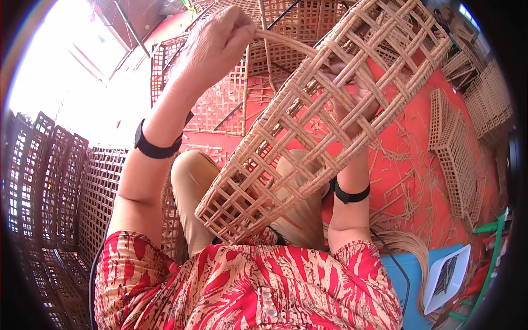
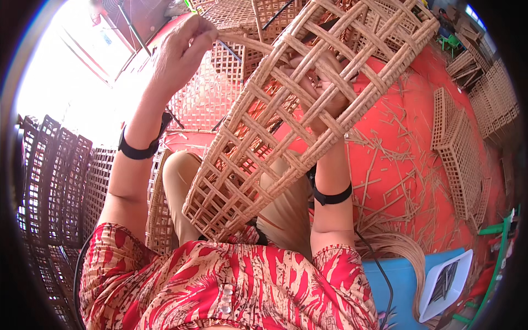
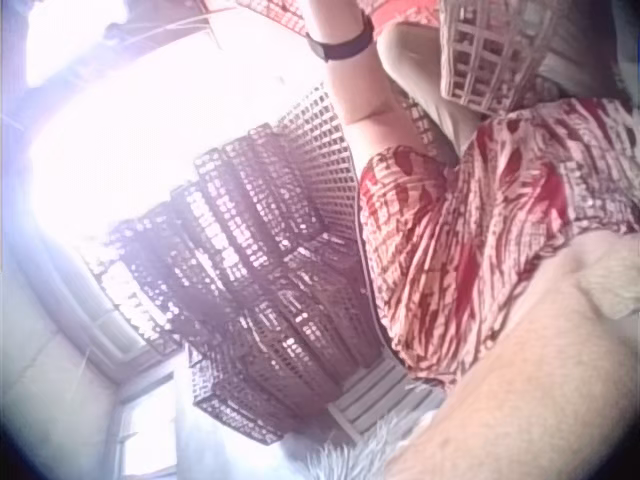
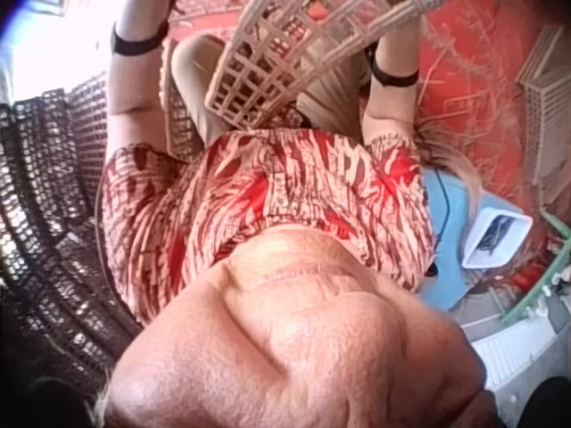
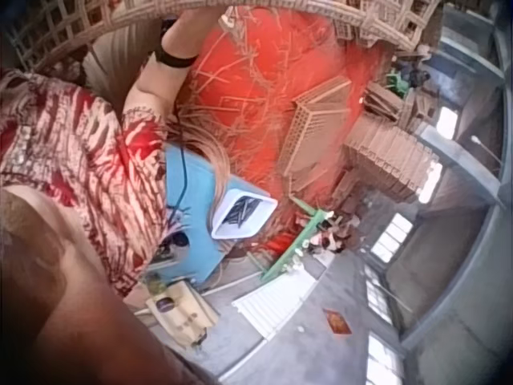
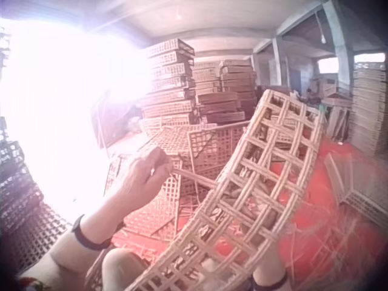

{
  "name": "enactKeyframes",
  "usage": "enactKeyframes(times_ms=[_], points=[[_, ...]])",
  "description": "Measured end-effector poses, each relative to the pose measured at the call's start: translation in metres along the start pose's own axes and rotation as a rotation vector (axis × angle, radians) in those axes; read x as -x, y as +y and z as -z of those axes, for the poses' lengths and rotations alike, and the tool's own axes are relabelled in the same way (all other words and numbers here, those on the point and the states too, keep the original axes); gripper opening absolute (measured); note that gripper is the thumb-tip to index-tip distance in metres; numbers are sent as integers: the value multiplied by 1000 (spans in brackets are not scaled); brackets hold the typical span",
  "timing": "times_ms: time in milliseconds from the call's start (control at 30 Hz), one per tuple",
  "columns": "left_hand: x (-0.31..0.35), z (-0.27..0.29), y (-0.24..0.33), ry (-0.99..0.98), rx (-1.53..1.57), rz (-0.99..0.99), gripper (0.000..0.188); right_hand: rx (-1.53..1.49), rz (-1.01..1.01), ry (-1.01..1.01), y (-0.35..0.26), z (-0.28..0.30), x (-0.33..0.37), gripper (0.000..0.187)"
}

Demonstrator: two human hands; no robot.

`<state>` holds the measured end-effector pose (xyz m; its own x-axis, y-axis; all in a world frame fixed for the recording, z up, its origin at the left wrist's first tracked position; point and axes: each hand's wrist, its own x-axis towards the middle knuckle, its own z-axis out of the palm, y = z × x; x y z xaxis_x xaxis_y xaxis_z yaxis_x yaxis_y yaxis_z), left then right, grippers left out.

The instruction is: The worker is weaving and securing bamboo or wicker strips onto furniture frames using a pneumatic stapler and hand tools.

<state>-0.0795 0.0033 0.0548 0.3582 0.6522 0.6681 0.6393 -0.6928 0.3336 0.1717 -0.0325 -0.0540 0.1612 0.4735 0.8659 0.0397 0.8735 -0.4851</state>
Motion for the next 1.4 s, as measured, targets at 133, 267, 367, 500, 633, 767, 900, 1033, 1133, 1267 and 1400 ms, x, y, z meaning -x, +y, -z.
enactKeyframes(times_ms=[133, 267, 367, 500, 633, 767, 900, 1033, 1133, 1267, 1400], points=[[-6, -3, 23, 34, -12, -269, 22, 241, 45, 35, -12, -2, 4, 11], [-9, -5, 65, 117, -272, -447, 28, 380, 181, 60, -10, 0, 3, 14], [-16, 6, 81, -39, -400, -554, 10, 481, 378, 148, 1, -2, 5, 17], [-21, 17, 82, -371, -145, -598, 30, 250, 202, 332, 13, -6, 18, 24], [-24, 10, 76, -391, -53, -485, 42, 245, 266, 340, 27, -10, 22, 29], [-32, 9, 70, -593, 51, -149, 41, 9, 88, 306, 32, -14, 25, 32], [-27, 28, 54, -528, 299, -81, 40, 114, 50, 361, 21, -23, 29, 32], [-14, 35, 32, -372, 508, 30, 35, -241, -248, 259, 0, -34, 28, 23], [-12, 30, 19, -288, 679, 94, 34, -114, -255, 147, 1, -39, 22, 29], [-12, 18, 7, -187, 743, 78, 33, -355, -175, 268, 27, -32, 14, 32], [-5, -15, -15, -11, 1068, 109, 24, -1076, -636, 215, 34, -9, 17, 56]])
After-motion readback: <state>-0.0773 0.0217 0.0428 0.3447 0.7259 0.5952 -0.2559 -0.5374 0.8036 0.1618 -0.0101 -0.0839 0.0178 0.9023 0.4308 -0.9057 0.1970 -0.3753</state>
